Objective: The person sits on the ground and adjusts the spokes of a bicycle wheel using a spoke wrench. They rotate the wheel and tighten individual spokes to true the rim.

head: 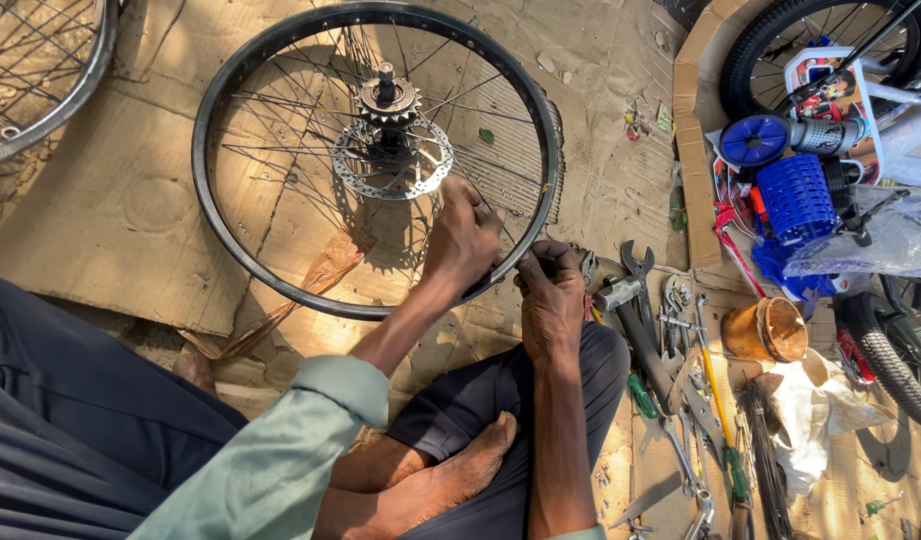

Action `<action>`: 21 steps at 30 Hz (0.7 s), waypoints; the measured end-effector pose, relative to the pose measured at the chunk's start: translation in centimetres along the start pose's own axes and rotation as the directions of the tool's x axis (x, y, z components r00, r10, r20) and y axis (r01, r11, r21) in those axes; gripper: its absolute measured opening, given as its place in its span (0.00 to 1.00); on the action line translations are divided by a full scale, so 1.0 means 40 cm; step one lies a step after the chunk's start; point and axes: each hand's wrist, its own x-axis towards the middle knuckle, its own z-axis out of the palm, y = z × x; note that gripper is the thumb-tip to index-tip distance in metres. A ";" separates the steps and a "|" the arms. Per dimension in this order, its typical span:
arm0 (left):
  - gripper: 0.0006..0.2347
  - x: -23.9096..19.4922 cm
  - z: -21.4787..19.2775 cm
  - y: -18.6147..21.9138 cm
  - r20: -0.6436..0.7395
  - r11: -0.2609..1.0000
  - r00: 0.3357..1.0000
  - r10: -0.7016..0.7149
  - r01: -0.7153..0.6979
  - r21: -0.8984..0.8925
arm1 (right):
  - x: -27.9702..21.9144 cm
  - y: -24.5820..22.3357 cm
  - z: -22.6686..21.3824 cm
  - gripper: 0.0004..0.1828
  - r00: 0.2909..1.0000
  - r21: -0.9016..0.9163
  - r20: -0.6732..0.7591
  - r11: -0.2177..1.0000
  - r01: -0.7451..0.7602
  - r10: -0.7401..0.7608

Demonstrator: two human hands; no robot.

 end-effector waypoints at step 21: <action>0.20 0.100 -0.068 0.080 0.752 0.918 0.630 0.194 -0.387 0.088 | -0.036 -0.025 0.013 0.10 0.991 -0.197 0.073 0.972 0.128 -0.116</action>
